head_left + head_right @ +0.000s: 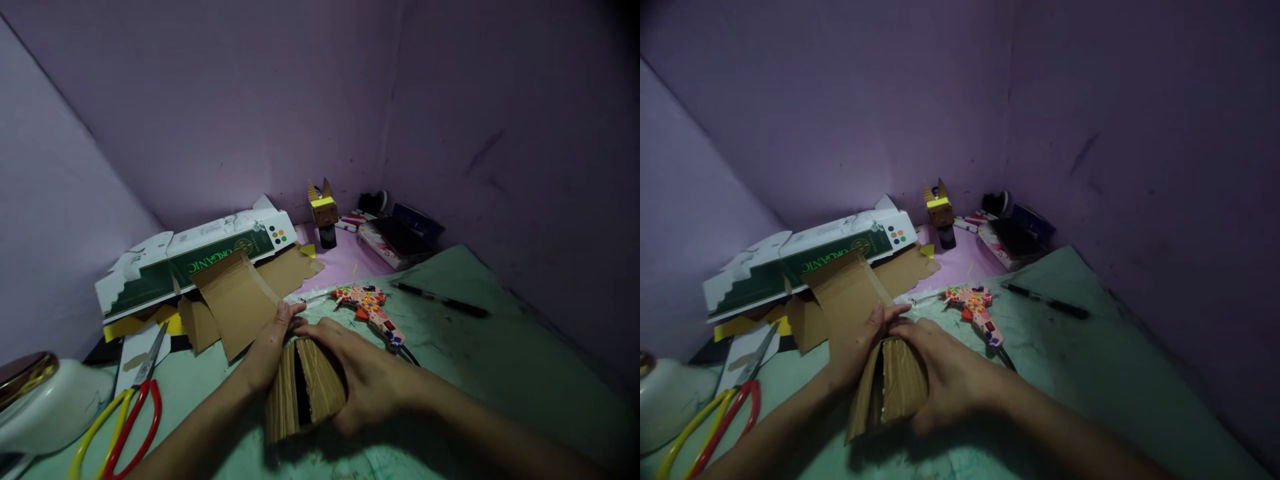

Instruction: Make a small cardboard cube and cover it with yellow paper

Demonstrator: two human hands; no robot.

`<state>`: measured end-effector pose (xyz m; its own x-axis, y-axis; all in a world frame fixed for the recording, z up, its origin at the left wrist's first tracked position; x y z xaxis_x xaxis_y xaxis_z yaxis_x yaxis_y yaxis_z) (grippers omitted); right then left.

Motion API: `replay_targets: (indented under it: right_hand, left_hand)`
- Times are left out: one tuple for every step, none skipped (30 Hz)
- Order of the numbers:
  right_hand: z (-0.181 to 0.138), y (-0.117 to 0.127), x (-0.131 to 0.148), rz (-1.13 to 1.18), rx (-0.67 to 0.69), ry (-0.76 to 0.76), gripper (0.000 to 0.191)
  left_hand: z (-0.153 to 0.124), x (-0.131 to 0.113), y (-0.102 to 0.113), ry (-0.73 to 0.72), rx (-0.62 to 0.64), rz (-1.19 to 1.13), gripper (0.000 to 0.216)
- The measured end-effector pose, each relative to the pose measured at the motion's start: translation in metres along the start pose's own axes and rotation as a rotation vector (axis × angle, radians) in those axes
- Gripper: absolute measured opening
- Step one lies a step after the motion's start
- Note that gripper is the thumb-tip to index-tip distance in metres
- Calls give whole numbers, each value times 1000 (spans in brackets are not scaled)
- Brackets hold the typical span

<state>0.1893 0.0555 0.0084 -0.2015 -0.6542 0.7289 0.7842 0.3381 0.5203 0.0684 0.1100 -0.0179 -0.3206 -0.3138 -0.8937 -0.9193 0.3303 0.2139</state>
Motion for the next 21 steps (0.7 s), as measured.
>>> replay_targets:
  right_hand:
    - [0,0,0,-8,-9,4,97]
    - [-1,0,1,-13,-16,7,99]
    - [-1,1,1,-16,-24,8,101]
    - [-1,1,2,-16,-29,5,102]
    - [-1,1,2,-16,-33,-1,102]
    - [-2,1,2,-16,-35,-11,102]
    - [-2,2,2,-16,-35,-22,103]
    - [-2,2,2,-17,-33,-33,102]
    - [-2,1,1,-17,-30,-41,102]
    - [-3,1,0,-15,-29,-44,101]
    - [-3,1,0,-12,-31,-41,101]
    - [-3,1,-1,-10,-35,-36,99]
    - [-3,1,-2,-11,-42,-29,98]
    - [-4,1,-4,-16,-50,-25,97]
    - [-4,1,-5,-23,-57,-22,97]
    - [-4,1,-6,-32,-63,-21,96]
    - [-4,1,-6,-40,-66,-20,95]
    - [-4,1,-7,-44,-66,-20,94]
    - [-4,1,-7,-44,-64,-20,93]
    - [-3,0,-7,-39,-64,-23,93]
    - [-3,0,-8,-30,-62,-27,92]
  left_hand:
    - [0,1,0,3,-16,-6,96]
    - [0,1,0,1,-33,-1,96]
    - [0,0,0,-8,-55,15,95]
    - [0,0,0,-18,-81,37,93]
    - [0,0,1,-27,-106,59,91]
    - [1,0,1,-33,-132,77,88]
    - [1,0,2,-37,-156,95,86]
    - [1,1,2,-39,-176,109,82]
    - [1,2,2,-38,-192,122,80]
    - [1,2,2,-38,-208,140,77]
    - [0,2,3,-39,-227,164,74]
    - [-2,1,3,-39,-248,191,72]
    - [-4,-1,3,-39,-269,222,70]
    - [-8,-3,3,-39,-289,256,68]
    - [-11,-5,3,-37,-309,291,67]
    - [-15,-8,2,-35,-327,327,66]
    - [-18,-11,1,-34,-345,363,65]
    - [-22,-15,0,-37,-360,397,63]
    - [-25,-18,-1,-44,-374,428,61]
    - [-28,-21,-2,-55,-388,457,58]
    - [-31,-25,-3,-70,-406,487,54]
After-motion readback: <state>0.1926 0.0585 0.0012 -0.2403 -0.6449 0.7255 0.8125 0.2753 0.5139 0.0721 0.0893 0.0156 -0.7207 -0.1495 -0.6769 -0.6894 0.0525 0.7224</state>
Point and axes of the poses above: each hand's wrist, its own z-axis towards the middle knuckle, its own y-axis out of the back of the hand, x = y × z, the point moved 7 cm from there along z, towards the middle knuckle, and after that the axes turned 10 degrees about y, right-handed, at the moved point
